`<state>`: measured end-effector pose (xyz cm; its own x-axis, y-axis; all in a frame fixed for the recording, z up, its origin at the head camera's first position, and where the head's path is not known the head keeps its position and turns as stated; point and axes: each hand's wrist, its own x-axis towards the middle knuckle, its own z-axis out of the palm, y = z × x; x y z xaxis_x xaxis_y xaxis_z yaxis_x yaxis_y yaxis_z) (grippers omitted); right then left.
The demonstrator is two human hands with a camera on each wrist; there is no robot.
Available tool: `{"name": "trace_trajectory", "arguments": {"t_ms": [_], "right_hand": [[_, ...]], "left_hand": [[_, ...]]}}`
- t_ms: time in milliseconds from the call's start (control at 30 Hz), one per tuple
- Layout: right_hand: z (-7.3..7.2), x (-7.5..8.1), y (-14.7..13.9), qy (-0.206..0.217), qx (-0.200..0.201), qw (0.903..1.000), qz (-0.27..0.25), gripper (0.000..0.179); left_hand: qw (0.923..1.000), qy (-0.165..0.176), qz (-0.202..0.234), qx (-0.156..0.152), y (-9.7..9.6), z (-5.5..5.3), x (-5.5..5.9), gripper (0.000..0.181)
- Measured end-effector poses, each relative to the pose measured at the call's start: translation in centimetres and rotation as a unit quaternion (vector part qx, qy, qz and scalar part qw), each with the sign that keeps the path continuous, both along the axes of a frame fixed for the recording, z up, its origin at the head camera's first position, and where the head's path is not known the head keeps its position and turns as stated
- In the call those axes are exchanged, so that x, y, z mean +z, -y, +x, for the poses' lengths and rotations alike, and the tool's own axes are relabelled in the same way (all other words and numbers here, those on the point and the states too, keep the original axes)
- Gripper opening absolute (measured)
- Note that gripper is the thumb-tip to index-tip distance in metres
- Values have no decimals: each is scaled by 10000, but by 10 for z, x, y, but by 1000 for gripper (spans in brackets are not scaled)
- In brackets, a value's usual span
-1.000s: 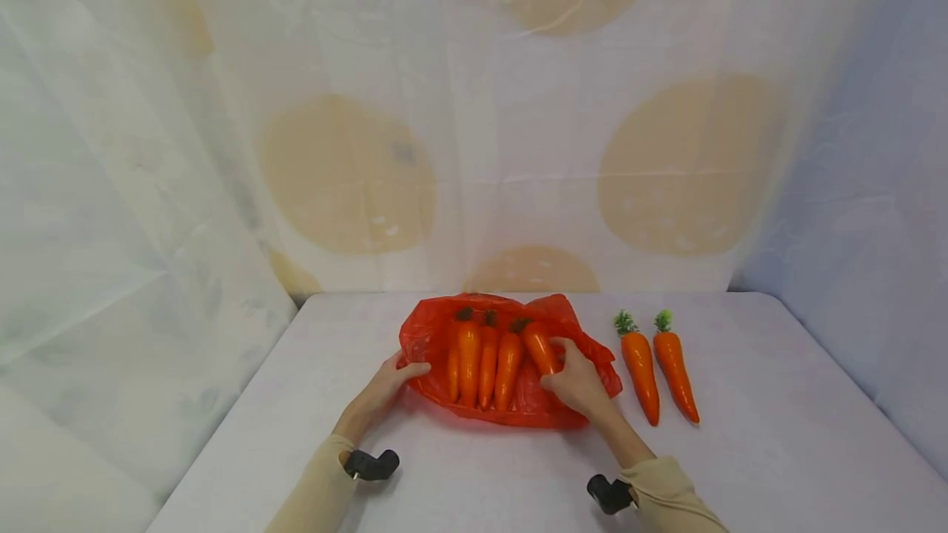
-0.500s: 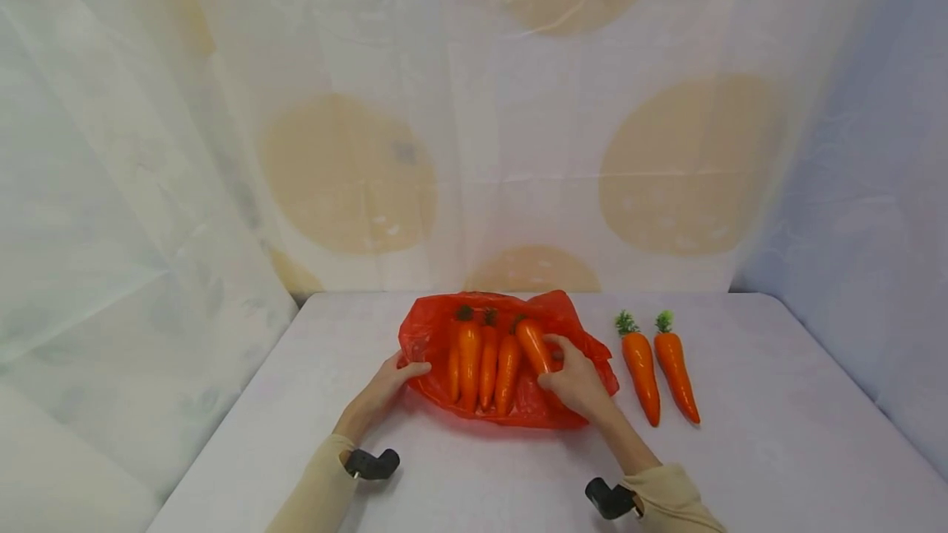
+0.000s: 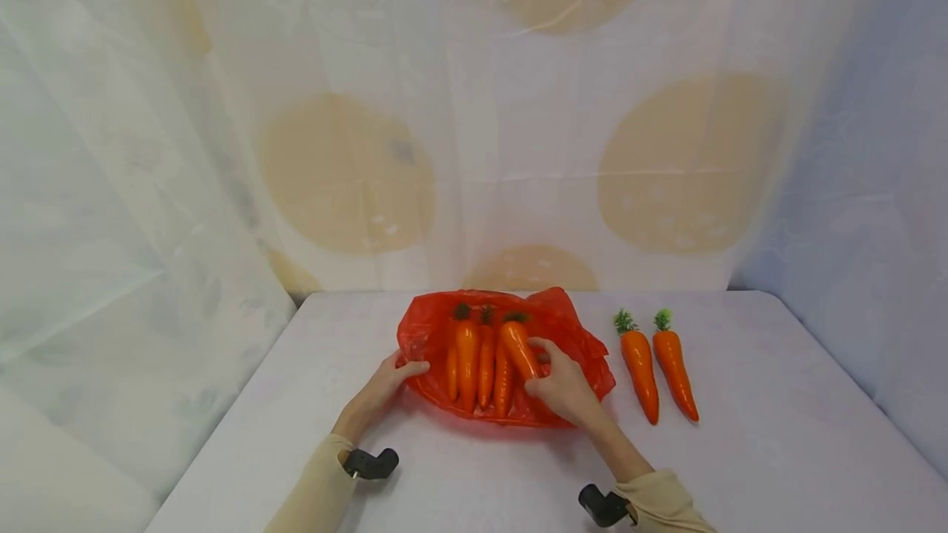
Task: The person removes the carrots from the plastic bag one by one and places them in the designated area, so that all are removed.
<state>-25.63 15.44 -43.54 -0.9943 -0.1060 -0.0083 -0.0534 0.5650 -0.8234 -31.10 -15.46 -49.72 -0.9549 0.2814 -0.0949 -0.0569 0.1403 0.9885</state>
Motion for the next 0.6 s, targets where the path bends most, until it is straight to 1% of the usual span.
{"name": "trace_trajectory", "arguments": {"t_ms": [233,333,600], "right_hand": [[7,9,8,103,90,9997,-193,70],[10,13,11,128,111,9996,-232,71],[14,19,11,31,220,9994,-275,71]], "left_hand": [[10000,57,15,4,1,0,1,61],[10000,31,10,-11,1,1,2,62],[10000,36,-19,-18,1,3,3,60]]}}
